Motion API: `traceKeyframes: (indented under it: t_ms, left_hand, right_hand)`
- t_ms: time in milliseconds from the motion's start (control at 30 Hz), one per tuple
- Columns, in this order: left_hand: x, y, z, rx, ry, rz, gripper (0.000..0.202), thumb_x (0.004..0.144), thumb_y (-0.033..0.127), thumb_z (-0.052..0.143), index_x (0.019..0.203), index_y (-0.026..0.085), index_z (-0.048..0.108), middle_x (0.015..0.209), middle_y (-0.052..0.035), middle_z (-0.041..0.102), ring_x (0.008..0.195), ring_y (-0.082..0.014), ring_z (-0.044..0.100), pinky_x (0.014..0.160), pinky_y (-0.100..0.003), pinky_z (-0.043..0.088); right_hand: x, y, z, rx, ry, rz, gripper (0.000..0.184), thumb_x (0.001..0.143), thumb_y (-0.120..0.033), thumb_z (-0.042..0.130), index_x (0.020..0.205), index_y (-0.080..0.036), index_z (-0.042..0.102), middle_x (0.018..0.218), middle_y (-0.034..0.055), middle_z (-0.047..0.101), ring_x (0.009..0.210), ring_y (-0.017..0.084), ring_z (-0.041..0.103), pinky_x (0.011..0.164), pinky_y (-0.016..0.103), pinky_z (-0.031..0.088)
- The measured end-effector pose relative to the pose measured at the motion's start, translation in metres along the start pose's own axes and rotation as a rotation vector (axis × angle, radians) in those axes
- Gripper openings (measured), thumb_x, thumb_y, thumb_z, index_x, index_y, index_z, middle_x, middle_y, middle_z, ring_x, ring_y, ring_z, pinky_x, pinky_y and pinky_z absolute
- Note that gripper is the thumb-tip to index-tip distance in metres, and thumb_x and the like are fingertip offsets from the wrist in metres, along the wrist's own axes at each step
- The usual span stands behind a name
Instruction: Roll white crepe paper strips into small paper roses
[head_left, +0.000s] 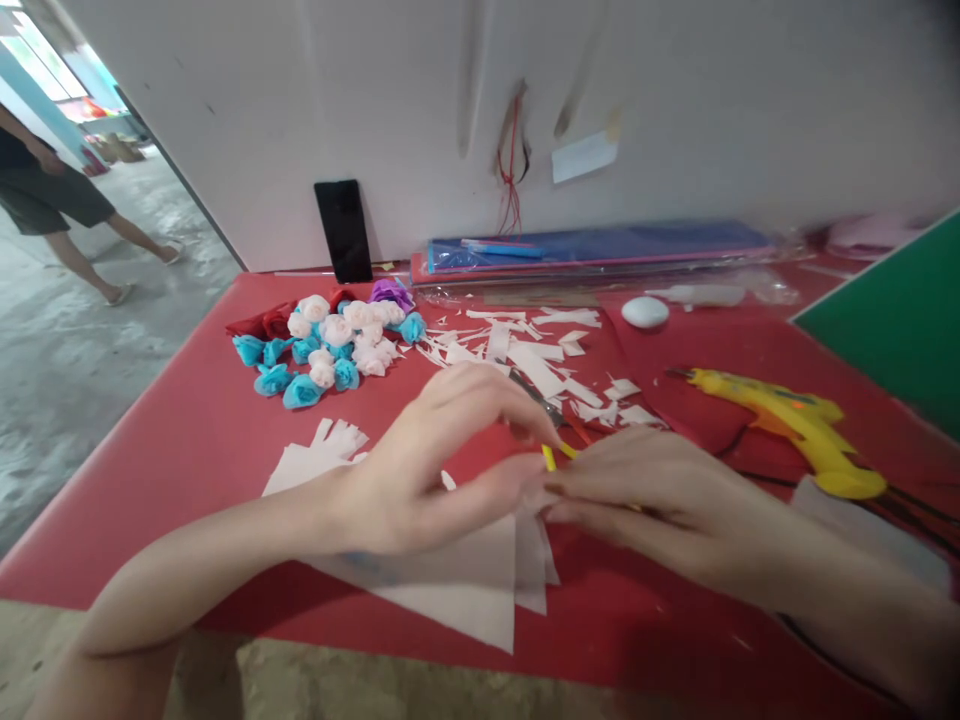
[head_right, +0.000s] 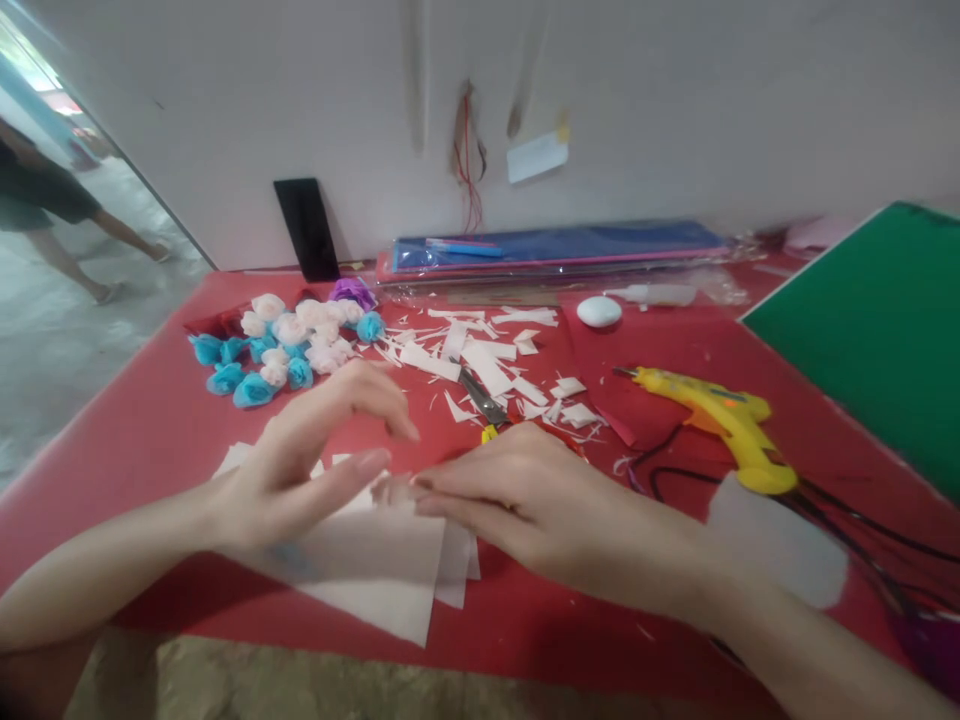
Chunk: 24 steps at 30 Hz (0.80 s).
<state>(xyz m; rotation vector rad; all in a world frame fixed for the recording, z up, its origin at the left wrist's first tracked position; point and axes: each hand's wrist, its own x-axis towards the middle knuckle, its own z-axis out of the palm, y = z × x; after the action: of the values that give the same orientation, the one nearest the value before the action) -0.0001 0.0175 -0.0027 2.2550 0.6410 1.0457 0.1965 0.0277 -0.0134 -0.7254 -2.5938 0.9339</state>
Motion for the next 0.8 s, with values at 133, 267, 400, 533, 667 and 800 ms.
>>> traceKeyframes:
  t_ms: [133, 267, 400, 533, 667, 800]
  left_hand:
    - [-0.002, -0.002, -0.001, 0.033, 0.128, -0.004, 0.016, 0.078, 0.015, 0.043, 0.093, 0.013, 0.049, 0.09, -0.0083, 0.057, 0.086, -0.0161, 0.051, 0.083, -0.034, 0.04]
    - [-0.002, 0.0, 0.0, 0.078, 0.102, 0.031, 0.025, 0.073, 0.011, 0.043, 0.096, 0.011, 0.05, 0.092, -0.0103, 0.059, 0.087, -0.0175, 0.052, 0.084, -0.037, 0.039]
    - [-0.003, 0.002, 0.003, 0.164, 0.144, 0.096, 0.025, 0.07, 0.011, 0.044, 0.094, 0.01, 0.052, 0.087, -0.0085, 0.062, 0.083, -0.0172, 0.053, 0.083, -0.038, 0.039]
    - [-0.004, 0.001, 0.008, 0.163, 0.168, 0.147, 0.023, 0.068, 0.009, 0.046, 0.09, 0.008, 0.053, 0.083, -0.0081, 0.064, 0.078, -0.0162, 0.053, 0.082, -0.037, 0.04]
    - [-0.005, 0.001, 0.009, 0.17, 0.187, 0.164, 0.021, 0.068, 0.008, 0.045, 0.087, 0.008, 0.054, 0.082, -0.0083, 0.064, 0.076, -0.0168, 0.053, 0.077, -0.036, 0.043]
    - [-0.005, 0.002, 0.008, 0.193, 0.18, 0.172, 0.023, 0.065, 0.006, 0.044, 0.086, 0.008, 0.055, 0.08, -0.0081, 0.065, 0.076, -0.0168, 0.052, 0.077, -0.036, 0.043]
  right_hand:
    - [-0.004, -0.011, 0.004, -0.281, 0.331, 0.018, 0.035, 0.091, -0.024, 0.034, 0.07, -0.016, 0.06, 0.047, 0.0023, 0.058, 0.04, 0.012, 0.049, 0.042, 0.023, 0.035]
    - [-0.006, -0.019, 0.012, -0.447, 0.459, -0.01, 0.034, 0.09, -0.024, 0.034, 0.066, -0.018, 0.056, 0.046, 0.0036, 0.06, 0.04, 0.014, 0.052, 0.044, 0.026, 0.039]
    - [-0.001, -0.026, 0.021, -0.536, 0.6, -0.085, 0.034, 0.092, -0.023, 0.033, 0.067, -0.021, 0.056, 0.046, 0.0002, 0.062, 0.038, 0.013, 0.053, 0.045, 0.026, 0.04]
    - [0.004, -0.029, 0.027, -0.572, 0.696, -0.104, 0.04, 0.093, -0.023, 0.032, 0.06, -0.019, 0.054, 0.038, -0.0032, 0.055, 0.032, 0.01, 0.047, 0.041, 0.025, 0.036]
    - [0.005, -0.029, 0.03, -0.582, 0.665, -0.111, 0.048, 0.094, -0.024, 0.029, 0.052, -0.018, 0.053, 0.034, -0.0029, 0.05, 0.03, 0.009, 0.044, 0.04, 0.026, 0.033]
    - [0.003, -0.028, 0.03, -0.581, 0.663, -0.104, 0.047, 0.093, -0.023, 0.031, 0.054, -0.016, 0.055, 0.037, -0.001, 0.054, 0.033, 0.009, 0.047, 0.041, 0.025, 0.033]
